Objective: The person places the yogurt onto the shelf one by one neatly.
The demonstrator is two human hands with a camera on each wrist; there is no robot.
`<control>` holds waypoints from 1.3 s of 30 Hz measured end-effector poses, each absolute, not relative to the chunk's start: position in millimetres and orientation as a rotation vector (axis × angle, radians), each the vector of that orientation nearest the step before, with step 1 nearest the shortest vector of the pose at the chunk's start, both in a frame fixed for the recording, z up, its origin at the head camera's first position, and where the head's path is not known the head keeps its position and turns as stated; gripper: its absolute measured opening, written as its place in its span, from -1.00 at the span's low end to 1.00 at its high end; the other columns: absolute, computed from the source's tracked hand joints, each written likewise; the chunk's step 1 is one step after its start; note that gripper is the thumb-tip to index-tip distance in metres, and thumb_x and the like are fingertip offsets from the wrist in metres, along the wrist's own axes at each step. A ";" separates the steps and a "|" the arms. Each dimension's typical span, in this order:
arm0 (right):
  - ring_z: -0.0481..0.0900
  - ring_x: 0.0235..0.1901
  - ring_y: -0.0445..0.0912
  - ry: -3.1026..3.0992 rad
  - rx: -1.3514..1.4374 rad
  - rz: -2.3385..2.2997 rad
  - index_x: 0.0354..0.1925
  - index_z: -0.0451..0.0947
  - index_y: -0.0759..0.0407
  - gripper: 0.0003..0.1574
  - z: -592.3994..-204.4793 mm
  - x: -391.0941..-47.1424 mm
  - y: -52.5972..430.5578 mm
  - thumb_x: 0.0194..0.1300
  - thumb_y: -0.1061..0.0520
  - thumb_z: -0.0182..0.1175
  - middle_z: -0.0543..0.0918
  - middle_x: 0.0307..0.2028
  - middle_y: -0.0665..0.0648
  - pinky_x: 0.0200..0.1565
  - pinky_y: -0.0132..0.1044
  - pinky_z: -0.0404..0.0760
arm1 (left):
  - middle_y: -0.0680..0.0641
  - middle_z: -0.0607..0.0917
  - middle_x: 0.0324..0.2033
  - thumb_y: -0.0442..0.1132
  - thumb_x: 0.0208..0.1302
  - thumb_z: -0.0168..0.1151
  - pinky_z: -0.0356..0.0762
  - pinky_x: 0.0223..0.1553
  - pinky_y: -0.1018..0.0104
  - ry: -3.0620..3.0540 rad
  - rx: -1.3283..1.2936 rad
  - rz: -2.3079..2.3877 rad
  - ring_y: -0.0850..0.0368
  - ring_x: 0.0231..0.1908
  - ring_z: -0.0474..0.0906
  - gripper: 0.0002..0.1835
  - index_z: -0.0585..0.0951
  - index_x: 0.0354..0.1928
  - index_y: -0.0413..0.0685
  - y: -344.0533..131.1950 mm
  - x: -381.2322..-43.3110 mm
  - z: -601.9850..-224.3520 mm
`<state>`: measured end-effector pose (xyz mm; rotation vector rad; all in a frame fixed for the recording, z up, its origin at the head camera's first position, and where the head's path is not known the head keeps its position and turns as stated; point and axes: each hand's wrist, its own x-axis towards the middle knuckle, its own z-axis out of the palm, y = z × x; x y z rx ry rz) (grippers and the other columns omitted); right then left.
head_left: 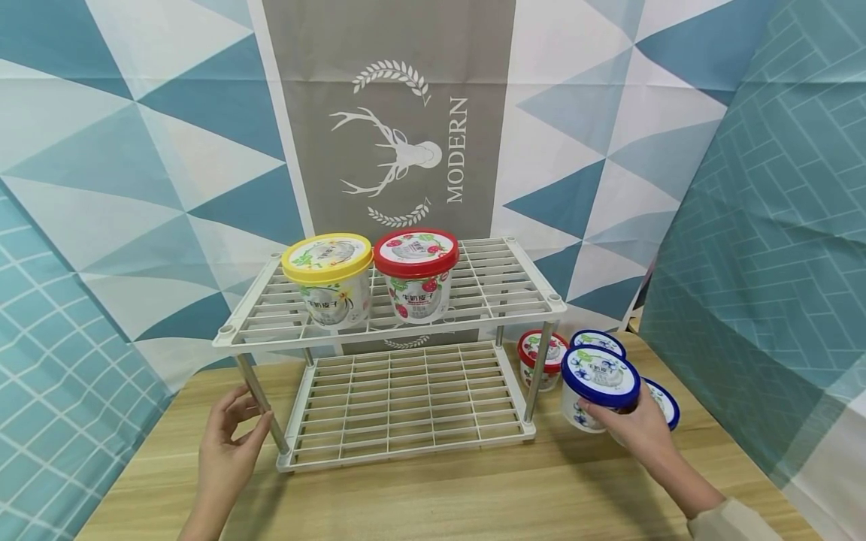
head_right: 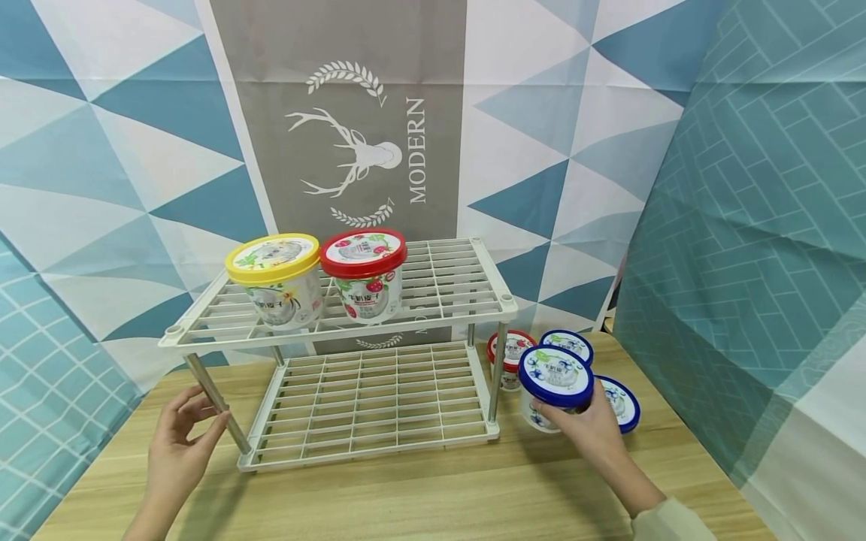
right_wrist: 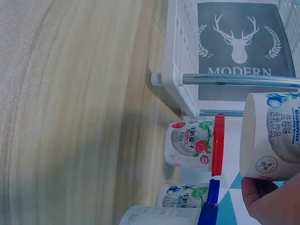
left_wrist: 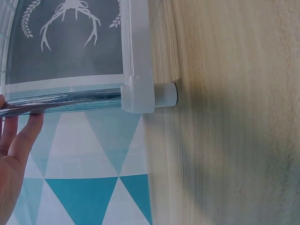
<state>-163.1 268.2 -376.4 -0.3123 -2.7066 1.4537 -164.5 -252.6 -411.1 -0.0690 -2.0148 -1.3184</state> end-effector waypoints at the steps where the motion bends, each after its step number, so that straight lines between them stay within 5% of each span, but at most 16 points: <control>1: 0.09 0.32 0.37 -2.701 -0.302 1.455 0.45 -0.38 0.26 0.39 -375.5 -162.7 268.0 0.09 -0.22 0.32 0.03 0.36 0.47 0.26 0.28 0.27 | 0.39 0.53 -0.25 -0.71 0.00 0.20 0.54 -0.38 0.76 -2.017 -0.067 -1.317 0.56 -0.28 0.51 -0.37 0.35 0.17 -0.30 -252.6 -164.4 -411.1; 39: 0.16 0.29 0.32 -2.523 -0.132 1.489 0.46 -0.31 0.16 0.24 -336.0 -162.7 262.8 0.17 -0.14 0.28 0.09 0.36 0.41 0.19 0.37 0.28 | 0.39 0.53 -0.25 -0.70 0.00 0.21 0.54 -0.38 0.76 -2.009 -0.064 -1.324 0.56 -0.29 0.51 -0.37 0.35 0.17 -0.31 -252.4 -164.6 -410.8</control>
